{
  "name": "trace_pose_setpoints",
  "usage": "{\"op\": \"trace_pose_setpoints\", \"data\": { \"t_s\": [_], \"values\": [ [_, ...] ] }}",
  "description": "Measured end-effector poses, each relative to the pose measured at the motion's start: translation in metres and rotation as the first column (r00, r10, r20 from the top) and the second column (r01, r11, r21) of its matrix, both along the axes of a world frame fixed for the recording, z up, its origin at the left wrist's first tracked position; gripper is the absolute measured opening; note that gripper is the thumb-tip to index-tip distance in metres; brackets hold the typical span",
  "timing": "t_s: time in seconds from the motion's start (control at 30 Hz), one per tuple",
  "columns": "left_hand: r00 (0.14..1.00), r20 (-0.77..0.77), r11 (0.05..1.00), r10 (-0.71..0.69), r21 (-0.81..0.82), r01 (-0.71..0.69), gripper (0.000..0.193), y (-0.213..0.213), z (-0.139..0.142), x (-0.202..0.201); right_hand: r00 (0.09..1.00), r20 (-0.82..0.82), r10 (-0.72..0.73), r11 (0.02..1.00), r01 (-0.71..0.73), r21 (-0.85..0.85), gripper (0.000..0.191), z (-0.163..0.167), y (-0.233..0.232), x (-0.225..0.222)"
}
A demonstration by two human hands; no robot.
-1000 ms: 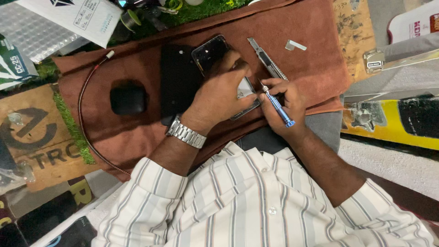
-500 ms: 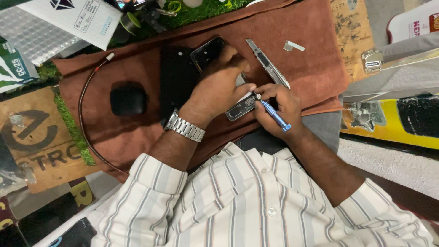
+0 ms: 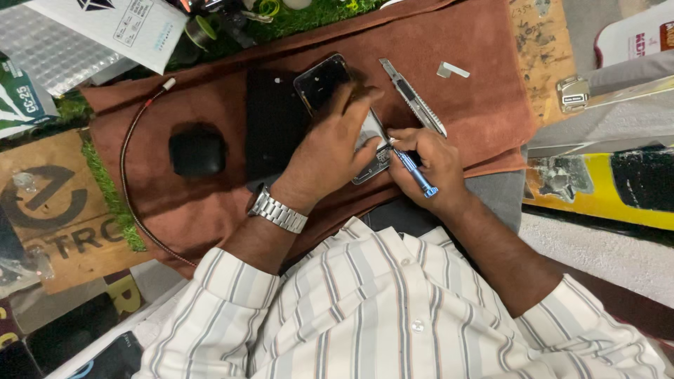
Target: The person uses a blue precision screwdriver to remove screws from the back of a disassembled smartphone. The phone is held steady on a brown cloth while the person works on the internal components.
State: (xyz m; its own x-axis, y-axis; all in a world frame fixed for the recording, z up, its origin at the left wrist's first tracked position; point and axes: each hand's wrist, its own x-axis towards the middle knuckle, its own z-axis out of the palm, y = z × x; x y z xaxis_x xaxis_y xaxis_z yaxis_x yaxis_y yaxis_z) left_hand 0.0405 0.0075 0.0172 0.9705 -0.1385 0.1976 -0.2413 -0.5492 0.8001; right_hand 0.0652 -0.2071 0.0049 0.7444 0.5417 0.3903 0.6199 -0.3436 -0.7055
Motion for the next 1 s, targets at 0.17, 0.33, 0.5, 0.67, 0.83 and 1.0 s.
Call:
{"op": "trace_pose_setpoints", "data": {
  "t_s": [0.17, 0.33, 0.5, 0.67, 0.83, 1.0],
  "values": [
    [0.984, 0.145, 0.994, 0.103, -0.046, -0.098, 0.029, -0.006, -0.006, -0.009, 1.0, 0.01, 0.025, 1.0, -0.025, -0.001, 0.019, -0.001, 0.001, 0.003],
    [0.969, 0.194, 0.987, 0.156, -0.074, -0.144, 0.015, -0.006, -0.016, -0.004, 0.998, -0.07, 0.0, 0.998, 0.004, 0.065, 0.019, -0.003, 0.0, 0.003],
    [0.975, 0.152, 0.987, 0.16, -0.054, -0.154, 0.016, -0.005, -0.018, -0.003, 0.997, -0.07, 0.017, 0.999, -0.015, 0.031, 0.02, -0.006, -0.004, 0.005],
    [0.987, 0.044, 0.985, 0.152, -0.084, -0.148, 0.022, -0.007, -0.015, -0.004, 0.996, -0.084, 0.011, 0.999, -0.007, 0.049, 0.02, -0.01, -0.006, 0.004],
    [0.969, 0.195, 0.989, 0.149, -0.01, -0.15, 0.029, -0.006, -0.013, -0.006, 0.998, -0.062, 0.01, 0.999, -0.007, 0.051, 0.02, -0.012, -0.006, 0.004],
    [0.98, 0.157, 0.99, 0.126, 0.041, -0.134, 0.026, -0.007, -0.012, -0.004, 0.991, -0.129, 0.023, 0.998, -0.016, 0.054, 0.022, -0.013, -0.006, 0.006]
  ]
}}
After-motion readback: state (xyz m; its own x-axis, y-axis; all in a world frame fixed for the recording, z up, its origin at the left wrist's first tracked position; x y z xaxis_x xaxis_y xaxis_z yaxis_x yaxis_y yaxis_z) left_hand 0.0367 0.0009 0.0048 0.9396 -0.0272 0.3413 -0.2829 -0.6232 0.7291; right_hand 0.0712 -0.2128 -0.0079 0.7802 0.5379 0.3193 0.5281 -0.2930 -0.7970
